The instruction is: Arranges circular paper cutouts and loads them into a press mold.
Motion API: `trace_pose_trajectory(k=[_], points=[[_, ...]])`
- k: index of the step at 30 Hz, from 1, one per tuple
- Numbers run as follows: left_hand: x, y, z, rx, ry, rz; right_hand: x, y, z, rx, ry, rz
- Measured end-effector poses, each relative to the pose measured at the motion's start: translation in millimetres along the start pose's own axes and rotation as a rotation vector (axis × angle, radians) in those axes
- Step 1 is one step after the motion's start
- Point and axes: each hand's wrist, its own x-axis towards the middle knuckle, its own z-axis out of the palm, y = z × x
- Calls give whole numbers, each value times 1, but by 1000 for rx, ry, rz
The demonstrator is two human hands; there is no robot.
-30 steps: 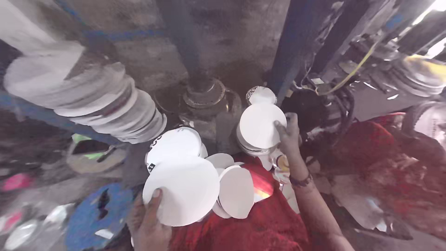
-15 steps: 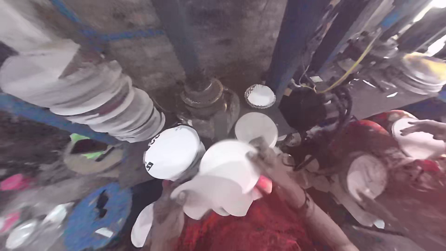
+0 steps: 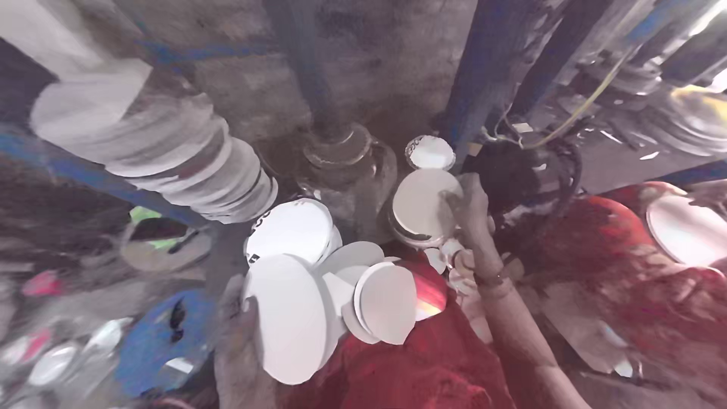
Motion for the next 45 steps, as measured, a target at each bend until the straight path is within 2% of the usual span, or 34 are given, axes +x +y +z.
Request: trace_pose_trajectory(k=[3,5,7,9,10,12,13,15,17,19,20,22,24,27,29,31,33,35,37,39,41,43,45], points=[[2,-3,9,-28,-66,-18,-17,-15,-4,520,96,-52],[-1,-14,19,-120,-133,-114,-46,-30,-7,570,89,-259],[-1,-39,25,-193,-181,-150,-78,-42,-10,523,-76,-553],[8,-85,9,-224,-413,42,-94,-44,-3,532,-292,-844],[1,-76,20,-183,-362,-9,-101,-43,1,528,-358,-923],[-15,-28,62,-217,-137,-195,-110,-37,6,516,-439,-983],[-16,-16,73,-228,-108,-224,-111,-34,6,511,-458,-979],[-15,-12,74,-242,-164,-195,-103,-31,5,520,-436,-937],[-15,-10,73,-224,-120,-191,-84,-23,5,440,-253,-795],[-16,-6,72,-178,-66,-212,-54,-9,5,188,-54,-599],[-17,-4,69,-145,-68,-212,-37,-4,3,12,-55,-452],[-17,4,62,38,-102,-163,-7,8,2,-313,-172,-157],[-17,14,47,369,-108,-12,7,13,4,-412,-229,16],[-10,31,22,691,43,253,4,9,3,-242,-60,-49],[-6,42,10,748,200,283,-3,4,1,-16,-7,-63],[0,44,-4,767,293,305,-12,0,-4,224,-65,-115],[6,34,-18,742,326,426,-23,-12,-10,381,-241,-132],[9,27,-23,672,306,482,-31,-22,-11,303,-336,-164],[7,28,-17,582,289,429,-28,-20,-6,56,-251,-212],[2,33,-7,513,274,344,-15,-9,-1,-247,-206,-144],[0,33,-4,502,275,305,-1,4,2,-413,-223,-76],[-1,32,-6,521,266,322,4,10,6,-349,-116,-102],[0,30,-10,581,276,354,4,10,5,-154,-42,-96]])
